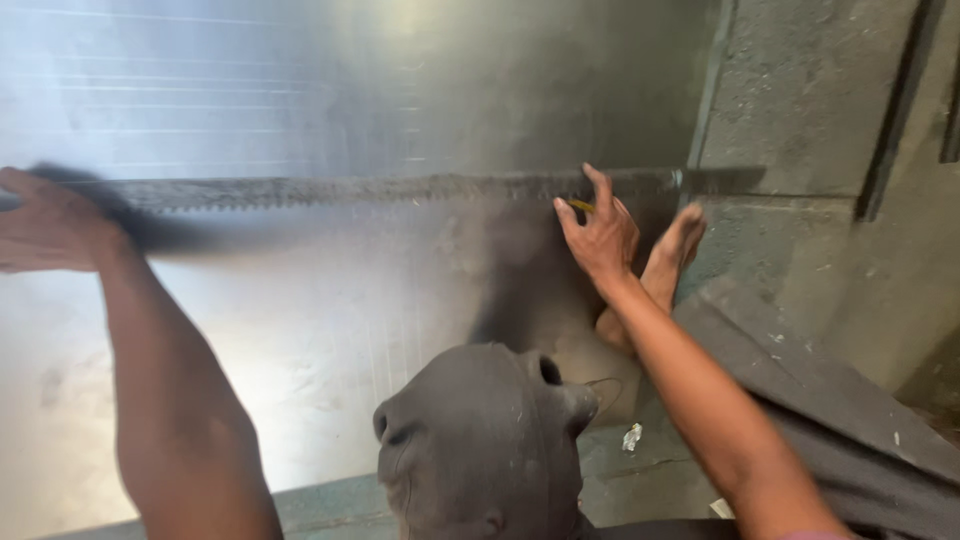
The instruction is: The person uses a long saw blade as a straightedge and a pencil to draw straight lines on a large metal sheet. They repeatedly reposition the saw blade and draw lines across the surface of the sheet.
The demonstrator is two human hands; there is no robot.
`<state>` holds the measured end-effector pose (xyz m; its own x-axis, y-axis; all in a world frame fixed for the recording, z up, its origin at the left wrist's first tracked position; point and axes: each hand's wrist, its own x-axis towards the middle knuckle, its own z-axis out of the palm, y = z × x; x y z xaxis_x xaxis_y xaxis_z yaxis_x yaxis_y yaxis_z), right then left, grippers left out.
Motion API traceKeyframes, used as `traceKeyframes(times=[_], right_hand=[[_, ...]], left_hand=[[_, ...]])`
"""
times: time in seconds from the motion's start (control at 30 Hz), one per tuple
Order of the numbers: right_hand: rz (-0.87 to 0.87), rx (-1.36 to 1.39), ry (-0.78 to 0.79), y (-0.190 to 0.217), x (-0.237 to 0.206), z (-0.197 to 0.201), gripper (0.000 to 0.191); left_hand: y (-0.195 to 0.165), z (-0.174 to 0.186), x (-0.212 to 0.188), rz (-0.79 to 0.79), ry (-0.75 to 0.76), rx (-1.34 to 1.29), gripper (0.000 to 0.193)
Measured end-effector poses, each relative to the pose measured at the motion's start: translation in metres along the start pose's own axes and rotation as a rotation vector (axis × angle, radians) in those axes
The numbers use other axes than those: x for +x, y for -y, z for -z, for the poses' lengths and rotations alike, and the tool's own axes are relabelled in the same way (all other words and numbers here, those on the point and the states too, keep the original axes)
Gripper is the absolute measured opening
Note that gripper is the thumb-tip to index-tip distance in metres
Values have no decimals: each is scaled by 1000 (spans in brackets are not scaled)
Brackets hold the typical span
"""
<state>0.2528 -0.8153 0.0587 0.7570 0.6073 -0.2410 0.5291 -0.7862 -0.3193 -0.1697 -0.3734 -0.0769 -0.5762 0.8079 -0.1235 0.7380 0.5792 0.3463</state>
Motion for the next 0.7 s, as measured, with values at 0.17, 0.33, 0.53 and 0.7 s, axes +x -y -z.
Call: traceKeyframes(times=[0.17, 0.33, 0.53, 0.7], right_hand=[[55, 179, -128, -15, -80, -29, 52], [111, 123, -181, -42, -129, -62, 52], [9, -79, -314, -57, -127, -74, 52], [-24, -138, -334, -51, -101, -75, 54]], left_hand=[[48, 30, -15, -267, -197, 4, 68], [106, 74, -37, -286, -62, 197, 75], [117, 56, -58, -259, -204, -77, 70], [111, 68, -50, -113, -170, -7, 82]])
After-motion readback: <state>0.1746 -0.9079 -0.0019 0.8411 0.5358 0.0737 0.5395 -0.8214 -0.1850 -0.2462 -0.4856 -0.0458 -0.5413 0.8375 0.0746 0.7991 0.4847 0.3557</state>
